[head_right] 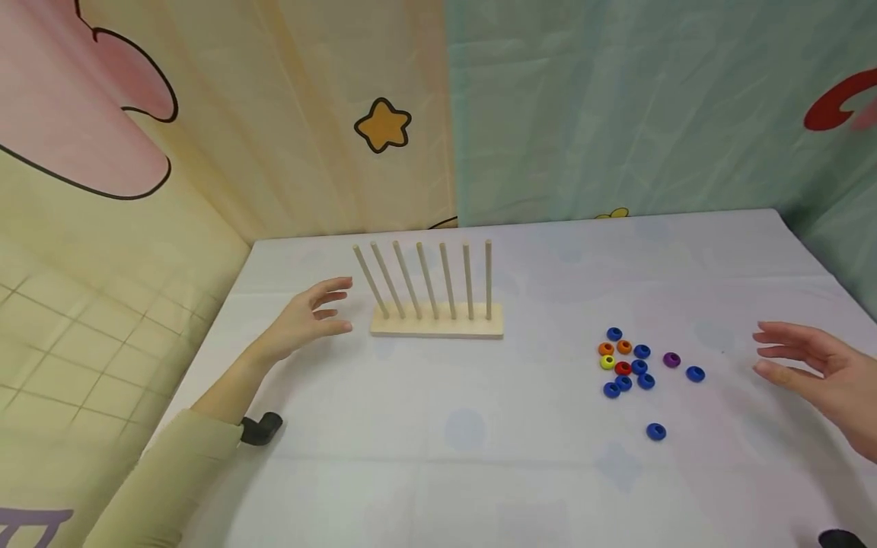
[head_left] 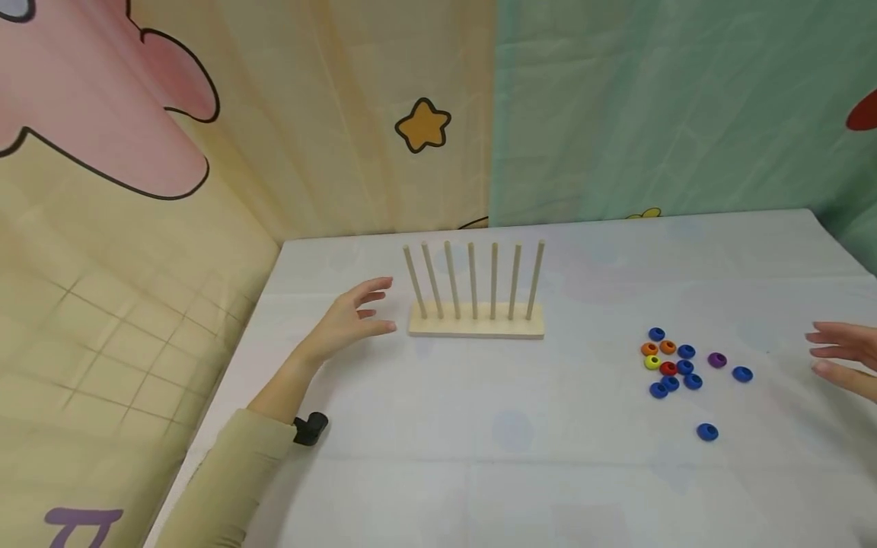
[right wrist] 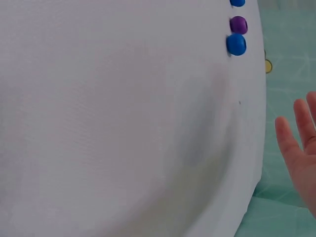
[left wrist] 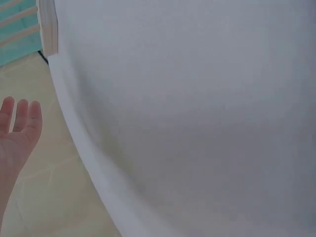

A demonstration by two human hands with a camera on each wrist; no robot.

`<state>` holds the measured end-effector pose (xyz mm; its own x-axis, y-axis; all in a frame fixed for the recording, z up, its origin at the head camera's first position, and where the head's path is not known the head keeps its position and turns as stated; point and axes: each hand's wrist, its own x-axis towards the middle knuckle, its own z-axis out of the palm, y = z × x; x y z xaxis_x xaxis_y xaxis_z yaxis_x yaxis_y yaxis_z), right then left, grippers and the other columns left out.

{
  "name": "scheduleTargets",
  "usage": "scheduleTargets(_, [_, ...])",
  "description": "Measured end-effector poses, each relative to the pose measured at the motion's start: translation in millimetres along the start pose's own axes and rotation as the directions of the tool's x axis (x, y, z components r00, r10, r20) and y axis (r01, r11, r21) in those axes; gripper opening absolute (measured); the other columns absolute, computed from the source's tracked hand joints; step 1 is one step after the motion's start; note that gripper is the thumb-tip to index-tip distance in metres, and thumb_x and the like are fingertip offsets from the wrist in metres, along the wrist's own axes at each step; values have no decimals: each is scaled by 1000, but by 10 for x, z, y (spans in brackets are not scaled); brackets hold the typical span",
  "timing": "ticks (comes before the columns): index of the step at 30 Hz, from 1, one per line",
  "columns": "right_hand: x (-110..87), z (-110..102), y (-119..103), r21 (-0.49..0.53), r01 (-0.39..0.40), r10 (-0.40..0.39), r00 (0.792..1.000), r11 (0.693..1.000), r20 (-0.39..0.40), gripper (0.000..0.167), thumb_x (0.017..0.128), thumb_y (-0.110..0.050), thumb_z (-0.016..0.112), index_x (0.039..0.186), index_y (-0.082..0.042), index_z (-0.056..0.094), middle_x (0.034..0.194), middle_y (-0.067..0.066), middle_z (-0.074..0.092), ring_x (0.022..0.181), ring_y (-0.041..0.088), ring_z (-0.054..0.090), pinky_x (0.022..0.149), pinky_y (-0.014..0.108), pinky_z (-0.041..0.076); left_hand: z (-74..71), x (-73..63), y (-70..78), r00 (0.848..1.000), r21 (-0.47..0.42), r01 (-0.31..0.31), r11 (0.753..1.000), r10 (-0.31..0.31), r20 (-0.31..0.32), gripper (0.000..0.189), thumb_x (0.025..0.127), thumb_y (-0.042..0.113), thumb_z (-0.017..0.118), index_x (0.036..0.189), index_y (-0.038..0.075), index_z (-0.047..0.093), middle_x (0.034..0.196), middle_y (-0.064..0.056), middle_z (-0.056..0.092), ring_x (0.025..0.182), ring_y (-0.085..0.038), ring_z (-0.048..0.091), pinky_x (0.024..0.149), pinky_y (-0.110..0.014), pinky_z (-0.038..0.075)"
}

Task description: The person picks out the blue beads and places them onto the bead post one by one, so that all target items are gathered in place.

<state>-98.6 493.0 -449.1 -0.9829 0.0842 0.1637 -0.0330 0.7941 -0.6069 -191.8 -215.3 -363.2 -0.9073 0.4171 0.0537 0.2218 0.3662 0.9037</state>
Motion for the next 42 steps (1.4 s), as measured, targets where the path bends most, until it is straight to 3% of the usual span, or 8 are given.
scheduleTargets(4, [-98,66,-338,156,35,-35,999,987,-6,58,89,-5,62,139,-25,42,109,-35,44,90,-22,43,68,-2,34,110,138,-57,998,-11,43,999,-42,50,75,78,14,77,141,7,38,144,-14,35,130,-32,35,104,-45,33])
scheduleTargets(8, [-159,108,-541,294,32,-34,999,955,0,57,83,5,65,130,-24,51,104,-34,52,86,-18,49,65,1,34,198,235,-93,994,11,84,996,-85,70,75,76,12,78,140,6,38,142,-11,39,128,-30,38,102,-42,36])
scheduleTargets(12, [-202,138,-540,232,-57,41,996,971,74,53,87,-9,65,132,-30,47,103,-37,47,86,-20,45,62,3,32,273,321,-109,989,64,115,991,-120,89,75,75,12,78,139,3,39,139,-10,43,126,-27,41,101,-40,38])
scheduleTargets(17, [-208,218,-441,121,-141,121,979,983,162,55,90,-29,63,139,-29,39,103,-36,40,86,-21,40,58,9,33,324,372,-111,981,131,158,979,-170,90,71,74,9,79,135,1,43,134,-11,48,121,-27,46,98,-37,42])
scheduleTargets(22, [-234,251,-458,107,-193,170,966,975,194,60,89,-34,62,143,-29,34,102,-38,38,85,-21,39,64,16,36,345,388,-119,978,165,175,971,-190,83,68,75,7,77,134,-1,44,132,-15,49,116,-29,49,94,-37,44])
scheduleTargets(31, [-239,224,-612,130,-225,182,942,966,280,58,87,-31,65,139,-27,40,97,-41,41,80,-17,47,62,8,43,320,391,-119,967,168,223,960,-240,85,70,77,11,77,137,0,42,124,-17,50,107,-27,51,93,-36,44])
scheduleTargets(36, [-239,241,-652,139,-184,145,956,973,255,43,84,-24,71,121,-34,51,92,-38,48,76,-9,54,62,10,46,310,387,-127,964,137,230,963,-245,101,72,76,7,77,137,-3,40,121,-17,50,102,-26,51,91,-33,44])
scheduleTargets(42, [-229,277,-708,59,-165,145,957,985,250,41,81,-30,73,117,-17,58,88,-30,52,72,-4,54,60,13,47,296,388,-137,961,110,237,965,-249,116,74,75,1,77,138,-5,38,122,-18,50,102,-25,49,89,-32,43])
